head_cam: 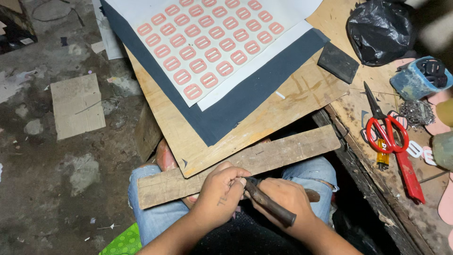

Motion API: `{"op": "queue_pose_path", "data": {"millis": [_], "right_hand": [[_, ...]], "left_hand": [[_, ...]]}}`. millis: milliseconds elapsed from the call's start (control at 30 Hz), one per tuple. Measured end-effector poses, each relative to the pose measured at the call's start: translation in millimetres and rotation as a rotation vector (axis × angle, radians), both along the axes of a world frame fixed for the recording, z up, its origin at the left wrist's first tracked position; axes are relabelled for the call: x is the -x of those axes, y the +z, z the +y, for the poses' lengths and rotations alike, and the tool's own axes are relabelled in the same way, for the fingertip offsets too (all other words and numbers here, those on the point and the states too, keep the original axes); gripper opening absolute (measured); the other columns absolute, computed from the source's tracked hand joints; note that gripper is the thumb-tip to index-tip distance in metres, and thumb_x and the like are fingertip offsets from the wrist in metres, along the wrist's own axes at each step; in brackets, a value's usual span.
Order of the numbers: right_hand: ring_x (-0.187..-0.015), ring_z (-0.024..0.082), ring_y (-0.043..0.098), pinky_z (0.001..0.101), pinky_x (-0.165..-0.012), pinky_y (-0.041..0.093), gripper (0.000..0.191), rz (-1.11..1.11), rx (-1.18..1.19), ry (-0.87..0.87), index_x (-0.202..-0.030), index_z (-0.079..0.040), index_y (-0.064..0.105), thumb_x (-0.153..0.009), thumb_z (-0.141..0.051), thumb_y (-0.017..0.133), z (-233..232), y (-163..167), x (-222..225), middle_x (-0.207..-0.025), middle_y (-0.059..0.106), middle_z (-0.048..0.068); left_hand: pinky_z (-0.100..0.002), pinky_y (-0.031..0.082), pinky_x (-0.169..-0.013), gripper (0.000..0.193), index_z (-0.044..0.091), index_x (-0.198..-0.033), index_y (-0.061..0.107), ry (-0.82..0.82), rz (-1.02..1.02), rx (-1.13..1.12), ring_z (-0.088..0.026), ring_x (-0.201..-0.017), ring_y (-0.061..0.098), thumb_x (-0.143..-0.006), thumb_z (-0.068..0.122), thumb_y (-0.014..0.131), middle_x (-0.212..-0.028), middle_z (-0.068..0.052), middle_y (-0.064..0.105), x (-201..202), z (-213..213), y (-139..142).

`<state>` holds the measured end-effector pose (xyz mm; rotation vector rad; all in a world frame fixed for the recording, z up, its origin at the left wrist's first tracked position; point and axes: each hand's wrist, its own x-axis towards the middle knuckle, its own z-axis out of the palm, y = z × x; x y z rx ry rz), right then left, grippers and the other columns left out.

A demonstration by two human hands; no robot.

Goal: The person repeatedly hammers a small black sole piece on a wooden block to shape it, then uses scissors to trim the edges. The person continues this cycle of hammering and trimming on multiple pieces.

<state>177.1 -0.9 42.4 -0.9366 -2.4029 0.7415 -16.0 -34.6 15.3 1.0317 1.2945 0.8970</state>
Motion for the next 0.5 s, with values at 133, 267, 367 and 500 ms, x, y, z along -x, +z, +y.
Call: {"op": "queue_pose_path", "data": {"millis": [133,267,367,500], "right_hand": [[-0.061,0.031,0.065,0.0399,-0.056,0.052,0.017,0.047,-0.061,0.045,-0.083,-0.009,0.066,-0.083,-0.021,0.078,-6,5,-10,-0.069,0.064,0.008],[-0.058,0.028,0.063,0.0396,-0.054,0.050,0.016,-0.007,-0.093,-0.090,-0.081,-0.010,0.066,-0.083,-0.021,0.077,-7,3,-20,-0.066,0.061,0.007],[-0.069,0.031,0.065,0.0391,-0.062,0.051,0.017,-0.018,0.020,-0.239,-0.094,-0.004,0.067,-0.080,-0.014,0.069,-1,2,-31,-0.078,0.063,0.011],[-0.070,0.029,0.070,0.0363,-0.065,0.055,0.035,-0.097,0.268,-0.491,-0.113,-0.006,0.070,-0.081,-0.018,0.073,5,-4,-36,-0.093,0.071,0.012]], "left_hand": [[-0.036,0.055,-0.054,0.020,-0.001,-0.110,0.067,0.081,0.119,-0.113,-0.023,-0.063,0.068,-0.095,0.004,0.054,-0.100,-0.011,0.060,-3,0,-2],[-0.036,0.058,-0.071,0.019,0.002,-0.110,0.066,0.101,0.430,-0.576,-0.027,-0.085,0.071,-0.092,0.004,0.061,-0.104,-0.013,0.064,0,2,-14],[-0.039,0.057,-0.073,0.018,0.005,-0.110,0.068,-0.022,0.690,-0.804,-0.030,-0.092,0.071,-0.093,0.010,0.069,-0.110,-0.013,0.066,3,0,-23],[-0.041,0.055,-0.086,0.029,0.004,-0.112,0.069,-0.091,0.891,-0.984,-0.035,-0.116,0.068,-0.083,0.007,0.067,-0.122,-0.016,0.065,7,-6,-30]]}}
